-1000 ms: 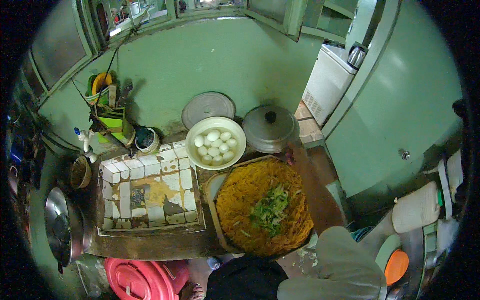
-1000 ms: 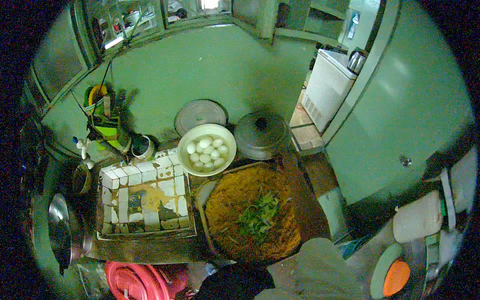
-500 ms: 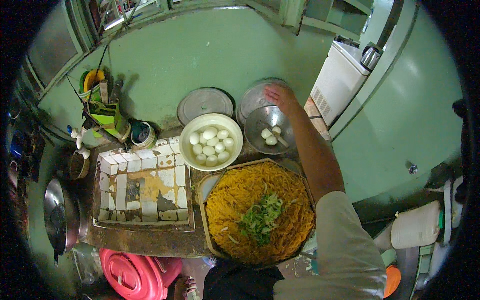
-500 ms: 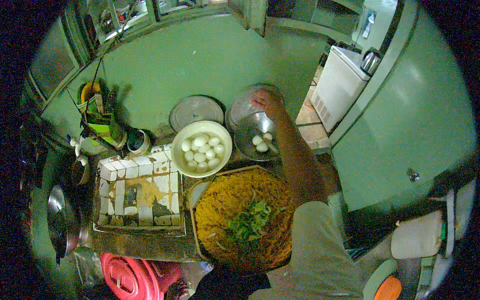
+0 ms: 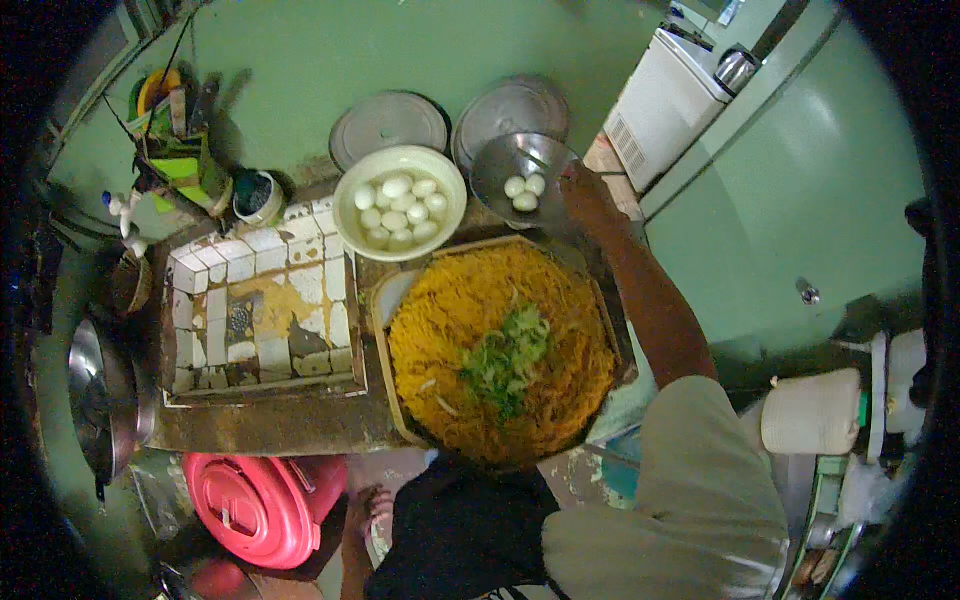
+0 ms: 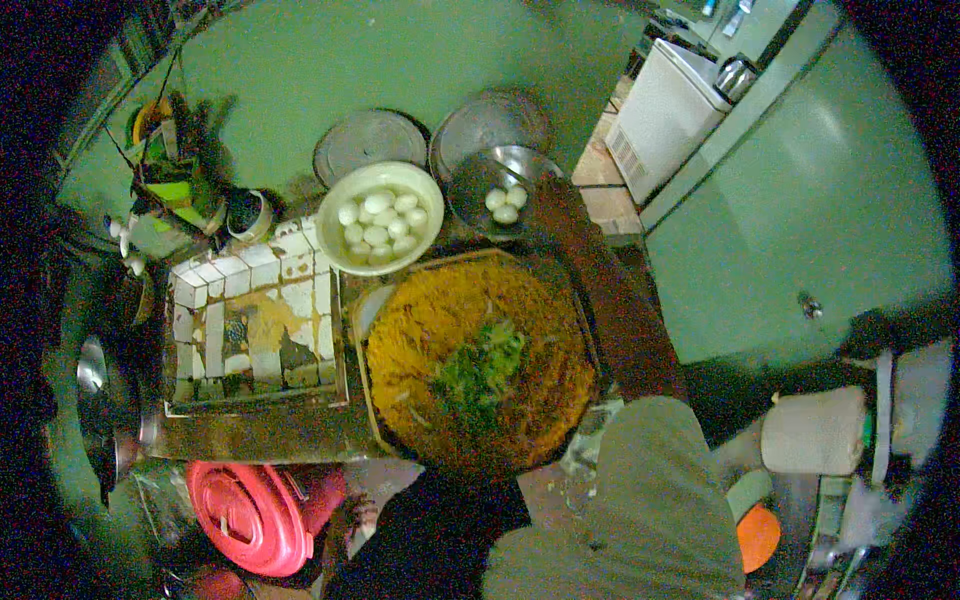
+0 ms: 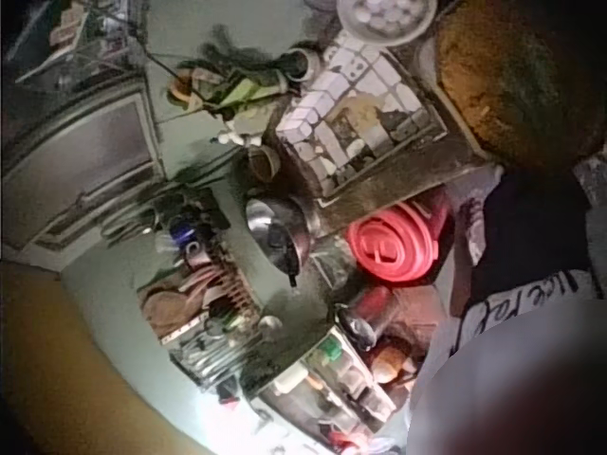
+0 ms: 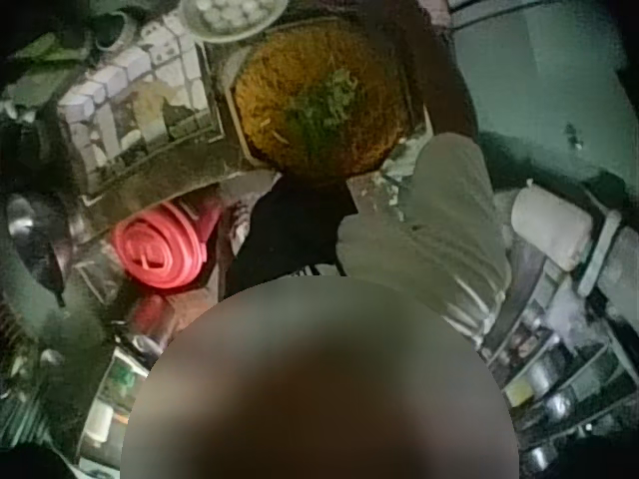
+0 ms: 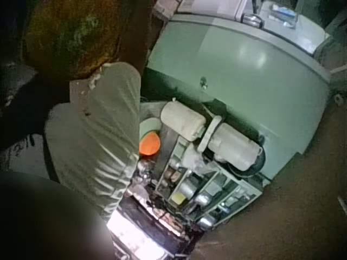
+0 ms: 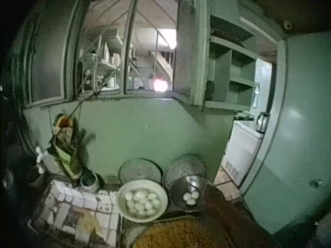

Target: The person blanches chopped green vegetables in boiling water, then adds them to a large tray of yellow rice. They arrange halved hard-boiled eggs in a circular pattern on top of the rice and vegetables, completing the dish assembly.

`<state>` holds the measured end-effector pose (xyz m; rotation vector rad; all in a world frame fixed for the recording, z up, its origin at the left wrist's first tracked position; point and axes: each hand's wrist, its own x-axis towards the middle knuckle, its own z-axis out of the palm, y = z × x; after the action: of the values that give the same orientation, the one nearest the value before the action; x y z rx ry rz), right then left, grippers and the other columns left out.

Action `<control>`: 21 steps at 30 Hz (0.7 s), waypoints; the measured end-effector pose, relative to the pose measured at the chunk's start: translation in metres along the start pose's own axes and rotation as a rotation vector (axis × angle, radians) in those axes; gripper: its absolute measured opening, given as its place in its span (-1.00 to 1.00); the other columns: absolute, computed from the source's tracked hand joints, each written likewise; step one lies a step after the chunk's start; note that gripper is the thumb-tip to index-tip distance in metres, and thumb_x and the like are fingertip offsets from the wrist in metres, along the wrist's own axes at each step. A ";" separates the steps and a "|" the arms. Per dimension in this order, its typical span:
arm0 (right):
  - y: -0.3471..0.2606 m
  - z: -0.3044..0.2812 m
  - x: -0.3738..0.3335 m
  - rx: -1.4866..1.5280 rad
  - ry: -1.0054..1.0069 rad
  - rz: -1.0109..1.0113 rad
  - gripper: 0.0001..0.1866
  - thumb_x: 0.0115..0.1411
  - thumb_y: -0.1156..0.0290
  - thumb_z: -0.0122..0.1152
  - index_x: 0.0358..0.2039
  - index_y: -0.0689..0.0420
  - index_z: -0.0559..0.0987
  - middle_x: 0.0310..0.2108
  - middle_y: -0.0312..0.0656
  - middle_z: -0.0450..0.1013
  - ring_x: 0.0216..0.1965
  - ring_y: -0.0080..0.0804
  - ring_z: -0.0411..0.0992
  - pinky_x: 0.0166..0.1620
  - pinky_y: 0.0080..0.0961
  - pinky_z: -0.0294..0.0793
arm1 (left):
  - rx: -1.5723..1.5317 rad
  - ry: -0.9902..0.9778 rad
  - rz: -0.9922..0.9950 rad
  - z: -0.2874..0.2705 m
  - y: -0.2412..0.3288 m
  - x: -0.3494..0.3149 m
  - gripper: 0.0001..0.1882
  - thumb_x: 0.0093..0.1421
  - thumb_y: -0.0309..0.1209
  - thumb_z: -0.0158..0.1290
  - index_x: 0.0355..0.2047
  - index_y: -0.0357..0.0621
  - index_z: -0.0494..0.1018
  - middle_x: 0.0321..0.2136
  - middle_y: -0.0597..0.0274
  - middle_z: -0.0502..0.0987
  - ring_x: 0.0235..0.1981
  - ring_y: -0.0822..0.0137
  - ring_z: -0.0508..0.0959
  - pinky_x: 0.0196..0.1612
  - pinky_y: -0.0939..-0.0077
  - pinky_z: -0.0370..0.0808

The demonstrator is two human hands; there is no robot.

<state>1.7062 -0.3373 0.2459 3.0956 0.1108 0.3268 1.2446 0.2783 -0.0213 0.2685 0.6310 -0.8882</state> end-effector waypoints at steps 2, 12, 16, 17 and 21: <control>-0.015 -0.033 -0.056 0.448 -0.032 0.096 -0.69 0.09 0.40 0.18 -0.15 0.24 0.48 -0.18 -0.07 0.44 -0.19 -0.23 0.44 -0.09 -0.34 0.46 | 0.055 0.036 -0.047 -0.003 0.007 0.010 -0.70 0.26 -0.19 -0.11 -0.16 -0.13 0.37 -0.48 0.36 0.39 -0.52 0.42 0.45 -0.47 0.55 0.47; -0.099 -0.061 -0.280 0.715 -0.205 0.075 -0.81 0.23 0.33 0.09 -0.17 0.07 0.51 -0.23 -0.21 0.42 -0.23 -0.30 0.45 -0.16 -0.35 0.47 | 0.661 0.258 0.001 -0.034 0.023 -0.023 -0.60 0.21 -0.18 -0.03 -0.01 -0.13 0.35 -0.18 0.08 0.54 -0.30 0.16 0.59 -0.21 0.17 0.57; -0.076 -0.019 -0.212 0.417 0.055 -0.033 -0.87 0.22 0.36 0.10 -0.26 0.10 0.51 -0.26 -0.18 0.42 -0.24 -0.27 0.45 -0.16 -0.30 0.45 | 0.942 0.357 0.099 -0.029 0.014 -0.047 -0.58 0.21 -0.14 -0.06 -0.01 -0.11 0.36 -0.17 0.07 0.53 -0.27 0.15 0.58 -0.24 0.19 0.57; -0.072 -0.015 -0.201 0.571 0.097 -0.035 -0.88 0.21 0.36 0.12 -0.28 0.10 0.51 -0.27 -0.18 0.43 -0.23 -0.27 0.45 -0.14 -0.28 0.44 | 0.960 0.407 0.118 -0.026 0.012 -0.054 -0.57 0.21 -0.13 -0.06 0.00 -0.10 0.35 -0.16 0.07 0.53 -0.26 0.15 0.58 -0.25 0.20 0.57; -0.064 -0.025 -0.200 0.663 0.122 -0.057 -0.87 0.16 0.40 0.20 -0.27 0.10 0.51 -0.27 -0.19 0.43 -0.22 -0.29 0.45 -0.09 -0.26 0.42 | 0.773 0.474 0.153 -0.028 0.006 -0.066 -0.61 0.23 -0.14 -0.09 -0.04 -0.09 0.37 -0.17 0.09 0.54 -0.24 0.15 0.57 -0.29 0.23 0.56</control>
<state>1.5015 -0.2874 0.2269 3.7065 0.3821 0.5820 1.2080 0.3371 -0.0031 1.2338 0.6643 -0.8948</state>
